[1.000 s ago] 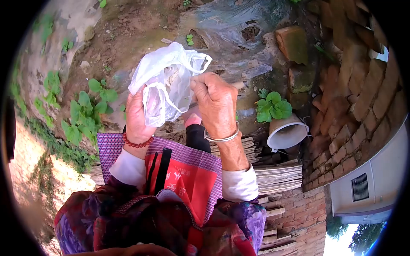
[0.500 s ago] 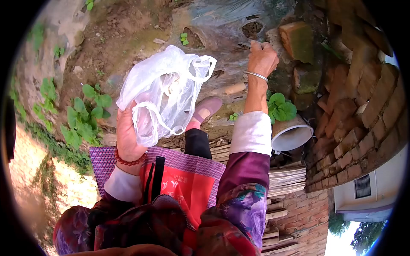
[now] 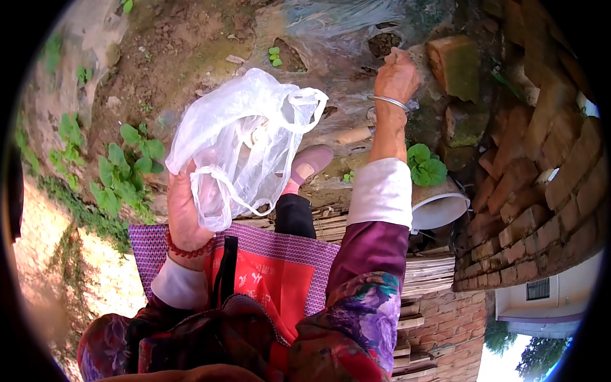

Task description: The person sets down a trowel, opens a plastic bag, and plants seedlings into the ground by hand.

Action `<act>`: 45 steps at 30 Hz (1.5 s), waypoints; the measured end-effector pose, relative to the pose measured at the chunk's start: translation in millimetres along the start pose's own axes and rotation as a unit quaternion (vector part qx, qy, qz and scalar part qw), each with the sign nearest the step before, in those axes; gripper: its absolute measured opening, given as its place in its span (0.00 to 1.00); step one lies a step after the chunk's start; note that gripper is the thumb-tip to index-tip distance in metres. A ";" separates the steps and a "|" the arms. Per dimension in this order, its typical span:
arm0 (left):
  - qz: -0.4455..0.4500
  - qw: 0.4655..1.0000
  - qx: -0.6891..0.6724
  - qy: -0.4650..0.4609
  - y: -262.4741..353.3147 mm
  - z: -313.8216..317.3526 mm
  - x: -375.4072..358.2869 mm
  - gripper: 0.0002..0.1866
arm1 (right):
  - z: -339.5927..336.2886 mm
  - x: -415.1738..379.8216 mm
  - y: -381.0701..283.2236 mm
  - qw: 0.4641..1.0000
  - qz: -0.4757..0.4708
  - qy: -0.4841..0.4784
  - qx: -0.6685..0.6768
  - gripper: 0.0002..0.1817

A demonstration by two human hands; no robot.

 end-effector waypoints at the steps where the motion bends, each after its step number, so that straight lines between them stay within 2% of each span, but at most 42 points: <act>1: 0.000 1.000 0.000 0.001 -0.4 -1.4 -0.4 0.20 | 1.8 2.4 -4.0 0.994 -0.096 0.015 -0.056 0.08; 2: -0.003 1.000 0.004 0.010 -1.8 -3.9 -1.4 0.20 | 5.3 4.4 -2.8 0.994 -0.096 0.013 -0.056 0.08; 4: -0.006 1.000 0.008 0.020 -3.4 -5.7 -1.0 0.20 | 12.1 5.7 -8.0 0.966 -0.172 0.032 -0.191 0.09; 5: -0.001 1.000 0.007 0.009 -2.6 -2.9 -0.6 0.20 | 15.2 3.9 -12.8 0.966 -0.172 0.030 -0.192 0.09; 7: 0.006 1.000 0.004 -0.002 -0.1 4.1 1.5 0.20 | 20.1 3.2 -18.9 0.972 -0.060 0.028 -0.225 0.12; 9: -0.010 0.996 -0.075 -0.046 1.6 15.3 3.3 0.20 | 21.6 10.6 -6.9 0.982 -0.073 -0.002 -0.175 0.14; 11: -0.014 0.998 -0.053 -0.035 2.2 16.2 3.9 0.20 | 19.4 15.6 5.3 0.988 -0.083 -0.028 -0.127 0.16; 13: -0.015 0.999 -0.030 -0.023 1.1 13.4 3.7 0.20 | 27.0 17.6 15.3 0.990 -0.057 -0.125 -0.004 0.16; 14: -0.012 1.000 -0.016 -0.005 -1.4 7.5 2.2 0.20 | 24.5 15.5 9.4 0.991 -0.057 -0.125 -0.004 0.16; 16: -0.009 1.000 -0.002 0.014 -4.5 -0.9 0.5 0.20 | 11.5 12.1 -4.2 0.996 -0.082 -0.026 0.022 0.14; 17: 0.002 1.000 -0.007 0.005 -4.4 -2.5 -0.2 0.20 | 15.9 10.9 -6.8 0.996 -0.081 -0.027 0.023 0.14; 19: 0.012 1.000 -0.011 -0.006 -3.8 -3.2 -0.5 0.20 | 18.8 5.8 -22.5 0.964 -0.181 0.034 -0.192 0.13; 20: 0.008 1.000 -0.012 0.002 -3.4 -3.6 -0.3 0.20 | 15.5 6.3 -20.1 0.964 -0.180 0.034 -0.192 0.13; 22: 0.003 1.000 -0.011 0.010 -0.6 -3.1 0.9 0.21 | 14.5 7.7 -10.1 0.980 -0.138 -0.084 -0.119 0.12; 27: -0.008 0.995 -0.093 0.019 -0.9 1.8 2.9 0.19 | 11.4 -0.3 -17.6 0.981 -0.162 -0.032 -0.099 0.09; 29: -0.006 0.997 -0.080 0.024 -0.9 0.1 2.8 0.19 | 13.0 -3.4 -21.1 0.980 -0.181 -0.019 -0.086 0.08; 32: -0.009 0.998 -0.049 0.030 -0.7 -13.9 -0.6 0.21 | 8.5 -8.4 -8.5 0.981 -0.165 -0.026 -0.097 0.07; 34: -0.017 0.999 -0.031 0.030 0.0 -20.0 -2.8 0.22 | -3.7 -17.4 4.6 0.995 -0.080 -0.017 -0.051 0.07; 36: 0.016 0.991 -0.036 0.126 4.2 -31.3 -6.0 0.23 | 1.1 -29.5 6.7 0.990 -0.107 -0.027 -0.084 0.07; 38: 0.015 0.987 -0.038 0.157 9.2 -41.3 -6.4 0.23 | 16.7 -40.0 9.4 0.985 -0.123 -0.070 -0.100 0.07; 40: 0.028 0.991 -0.125 0.037 15.9 -42.5 -4.1 0.21 | 10.4 -41.5 14.9 0.990 -0.110 -0.054 -0.070 0.07; 42: 0.017 0.989 -0.145 0.035 21.2 -44.9 -4.2 0.21 | 0.8 -41.4 15.8 0.999 -0.042 -0.016 -0.030 0.08; 44: 0.012 0.989 -0.148 -0.024 25.5 -41.4 -3.1 0.22 | -5.9 -62.8 10.6 0.997 -0.062 -0.010 -0.050 0.08; 45: 0.019 0.986 -0.165 -0.027 26.6 -46.1 -3.8 0.23 | -2.6 -77.7 18.5 0.997 -0.021 -0.034 -0.061 0.08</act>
Point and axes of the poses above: each hand's wrist, its own x-axis towards the middle knuckle, its own z-axis out of the palm, y = z × x, the point moved 5 cm from there along x, towards the middle knuckle, and after that the axes turned 10 degrees about x, right-handed, at the moved point
